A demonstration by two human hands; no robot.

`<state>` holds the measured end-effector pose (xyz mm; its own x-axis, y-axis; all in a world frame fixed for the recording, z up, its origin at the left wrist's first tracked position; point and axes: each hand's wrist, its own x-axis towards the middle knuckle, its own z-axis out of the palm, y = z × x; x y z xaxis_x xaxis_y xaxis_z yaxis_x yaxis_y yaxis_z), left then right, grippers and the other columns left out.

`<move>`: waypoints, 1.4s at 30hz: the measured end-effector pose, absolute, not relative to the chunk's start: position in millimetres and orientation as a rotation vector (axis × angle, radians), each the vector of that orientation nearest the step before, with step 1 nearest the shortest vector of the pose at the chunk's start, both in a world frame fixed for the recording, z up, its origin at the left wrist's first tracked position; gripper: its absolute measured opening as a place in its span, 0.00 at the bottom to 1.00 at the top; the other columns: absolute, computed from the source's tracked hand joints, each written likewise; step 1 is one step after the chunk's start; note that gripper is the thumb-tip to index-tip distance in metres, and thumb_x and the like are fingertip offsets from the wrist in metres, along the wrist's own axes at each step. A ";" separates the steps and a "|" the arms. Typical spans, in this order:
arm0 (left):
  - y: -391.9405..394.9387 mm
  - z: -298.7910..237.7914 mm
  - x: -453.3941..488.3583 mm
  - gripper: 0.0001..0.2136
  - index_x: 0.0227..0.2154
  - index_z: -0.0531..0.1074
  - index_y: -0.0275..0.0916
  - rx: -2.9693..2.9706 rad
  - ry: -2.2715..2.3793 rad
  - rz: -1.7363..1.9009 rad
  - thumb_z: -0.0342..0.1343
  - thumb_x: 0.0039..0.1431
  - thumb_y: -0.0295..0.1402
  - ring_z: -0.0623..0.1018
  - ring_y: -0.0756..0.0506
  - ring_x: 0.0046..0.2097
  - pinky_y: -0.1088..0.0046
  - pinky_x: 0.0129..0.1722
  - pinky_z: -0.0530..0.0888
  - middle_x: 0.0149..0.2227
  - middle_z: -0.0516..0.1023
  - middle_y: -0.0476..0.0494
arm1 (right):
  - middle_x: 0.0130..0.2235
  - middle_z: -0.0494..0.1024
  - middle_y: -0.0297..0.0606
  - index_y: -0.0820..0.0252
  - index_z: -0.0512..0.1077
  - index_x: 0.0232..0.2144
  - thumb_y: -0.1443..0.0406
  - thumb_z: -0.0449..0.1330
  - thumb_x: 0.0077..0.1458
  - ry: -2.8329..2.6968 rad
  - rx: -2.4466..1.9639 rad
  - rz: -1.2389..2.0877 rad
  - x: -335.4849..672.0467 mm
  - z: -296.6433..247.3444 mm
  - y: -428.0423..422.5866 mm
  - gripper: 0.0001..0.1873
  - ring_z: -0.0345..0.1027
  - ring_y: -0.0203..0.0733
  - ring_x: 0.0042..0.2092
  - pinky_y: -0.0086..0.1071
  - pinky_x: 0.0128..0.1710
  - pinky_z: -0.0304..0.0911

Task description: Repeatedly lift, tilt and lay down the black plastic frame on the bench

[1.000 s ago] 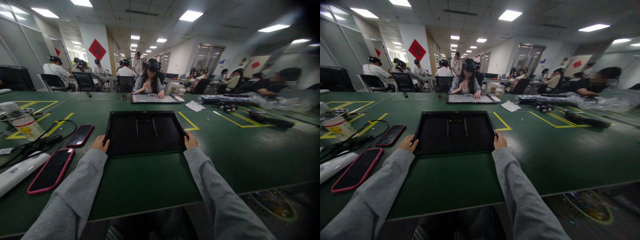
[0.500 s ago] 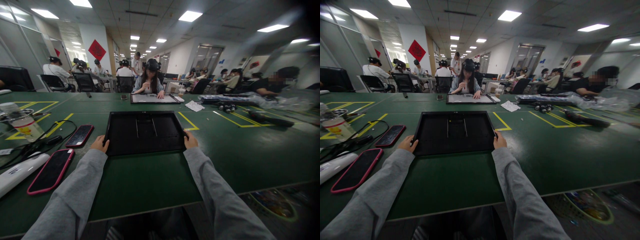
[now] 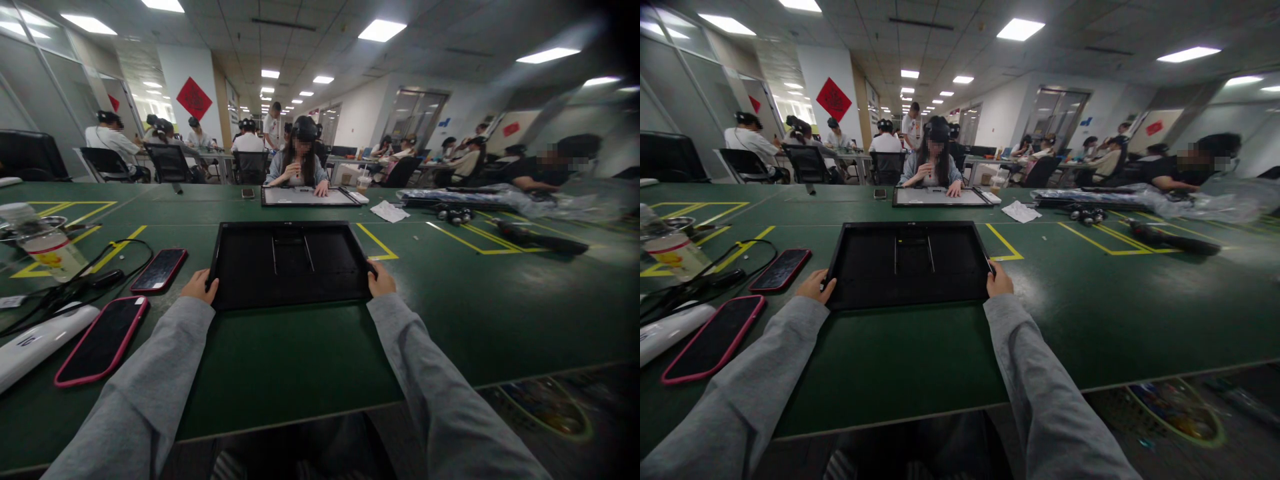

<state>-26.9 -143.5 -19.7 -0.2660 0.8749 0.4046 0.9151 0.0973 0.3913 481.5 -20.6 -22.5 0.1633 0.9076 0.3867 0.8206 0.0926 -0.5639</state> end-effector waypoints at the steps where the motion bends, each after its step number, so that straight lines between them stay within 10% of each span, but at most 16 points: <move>1: -143.3 -19.6 -27.1 0.20 0.50 0.69 0.37 -1.861 -2.280 -0.892 0.45 0.60 0.42 0.74 0.42 0.50 0.65 0.51 0.71 0.52 0.71 0.38 | 0.49 0.77 0.43 0.57 0.67 0.56 0.69 0.51 0.55 -1.657 -1.726 0.153 481.6 -22.9 -20.4 0.26 0.70 0.50 0.51 0.44 0.55 0.62; 42: -144.4 -21.7 -27.8 0.22 0.52 0.68 0.37 -1.864 -2.244 -0.858 0.43 0.61 0.43 0.74 0.42 0.51 0.65 0.51 0.71 0.54 0.70 0.38 | 0.50 0.77 0.44 0.57 0.67 0.56 0.67 0.51 0.55 -1.655 -1.695 0.135 481.2 -22.3 -22.6 0.25 0.69 0.51 0.52 0.46 0.55 0.62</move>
<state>-27.8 -144.4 -21.7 -0.2453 0.8741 0.4192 0.9309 0.0917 0.3536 481.2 -22.6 -22.3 0.1585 0.8958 0.4153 0.8165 0.1176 -0.5652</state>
